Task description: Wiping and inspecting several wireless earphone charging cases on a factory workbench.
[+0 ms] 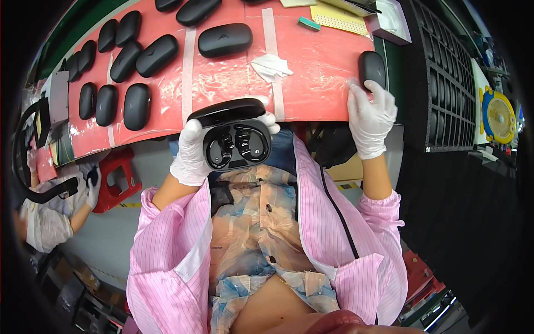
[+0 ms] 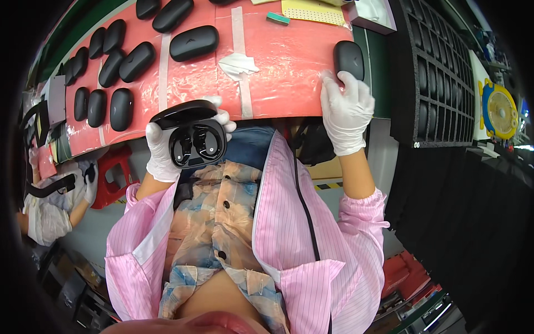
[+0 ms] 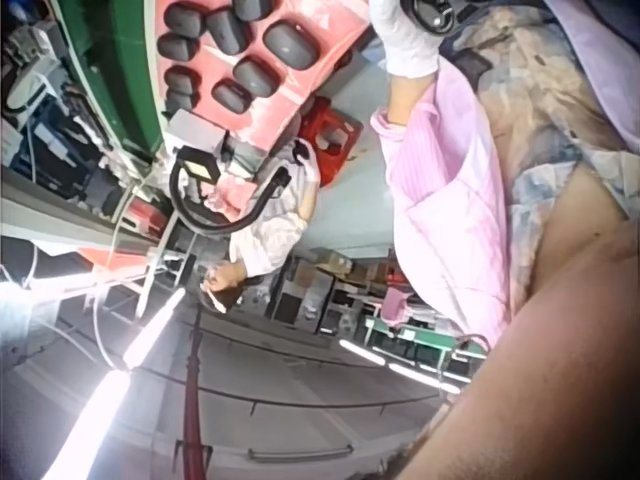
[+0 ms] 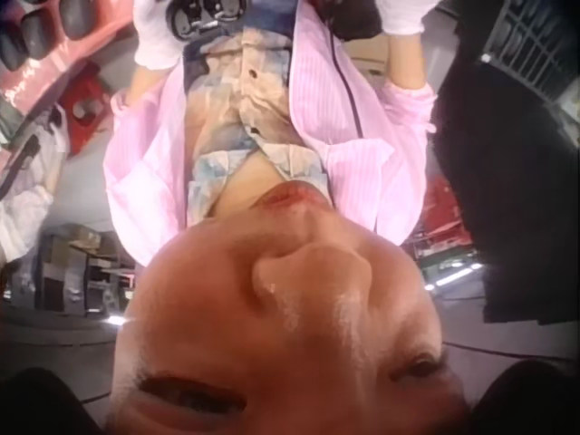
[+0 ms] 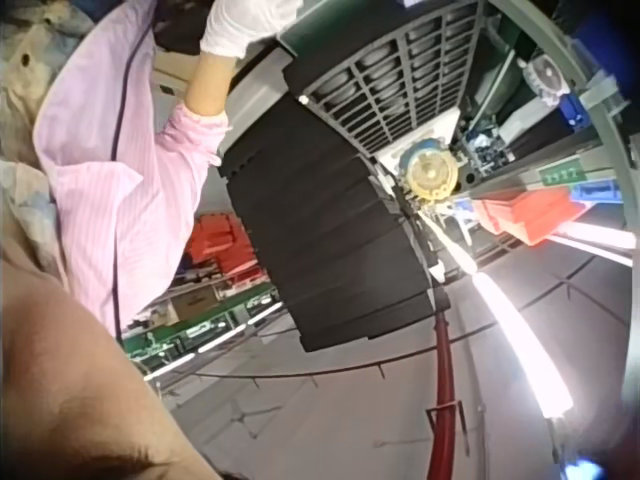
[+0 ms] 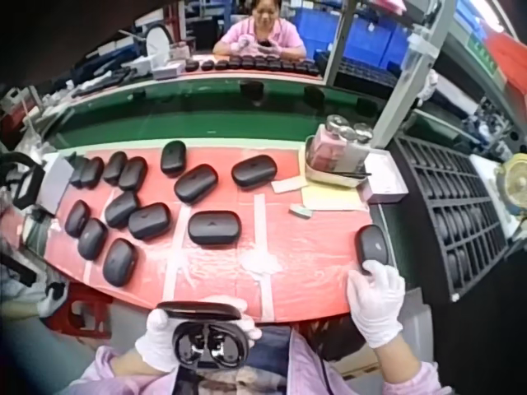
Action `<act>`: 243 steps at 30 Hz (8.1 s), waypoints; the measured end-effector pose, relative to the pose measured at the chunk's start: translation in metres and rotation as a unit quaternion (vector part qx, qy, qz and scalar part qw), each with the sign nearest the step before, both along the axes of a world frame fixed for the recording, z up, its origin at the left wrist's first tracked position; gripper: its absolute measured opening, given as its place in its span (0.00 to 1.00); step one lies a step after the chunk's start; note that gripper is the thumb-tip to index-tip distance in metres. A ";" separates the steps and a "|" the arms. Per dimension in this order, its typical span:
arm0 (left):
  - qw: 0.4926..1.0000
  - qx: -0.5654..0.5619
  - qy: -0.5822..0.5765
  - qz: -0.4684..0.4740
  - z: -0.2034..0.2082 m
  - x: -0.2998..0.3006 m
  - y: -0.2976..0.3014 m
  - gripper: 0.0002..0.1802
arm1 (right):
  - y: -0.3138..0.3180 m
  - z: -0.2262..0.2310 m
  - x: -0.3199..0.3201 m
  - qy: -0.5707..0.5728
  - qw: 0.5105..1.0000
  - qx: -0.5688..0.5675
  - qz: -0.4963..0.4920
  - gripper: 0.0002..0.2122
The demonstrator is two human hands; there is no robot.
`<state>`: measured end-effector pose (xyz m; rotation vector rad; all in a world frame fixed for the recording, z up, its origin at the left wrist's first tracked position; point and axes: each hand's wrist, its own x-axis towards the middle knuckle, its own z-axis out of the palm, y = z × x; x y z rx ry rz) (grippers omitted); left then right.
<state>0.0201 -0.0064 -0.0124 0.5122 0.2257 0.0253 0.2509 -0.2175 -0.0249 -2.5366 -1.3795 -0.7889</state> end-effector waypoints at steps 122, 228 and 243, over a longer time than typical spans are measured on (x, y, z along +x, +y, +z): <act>0.965 -0.096 0.078 0.231 0.042 -0.021 0.040 0.46 | 0.109 -0.009 -0.084 0.262 0.939 0.031 0.222 0.08; 0.945 -0.206 0.044 0.251 0.019 0.004 0.029 0.18 | 0.158 0.090 -0.033 0.333 0.815 0.118 0.459 0.15; 0.973 -0.136 0.089 0.166 0.028 -0.005 0.018 0.23 | 0.145 0.036 -0.075 0.685 0.643 0.257 0.226 0.14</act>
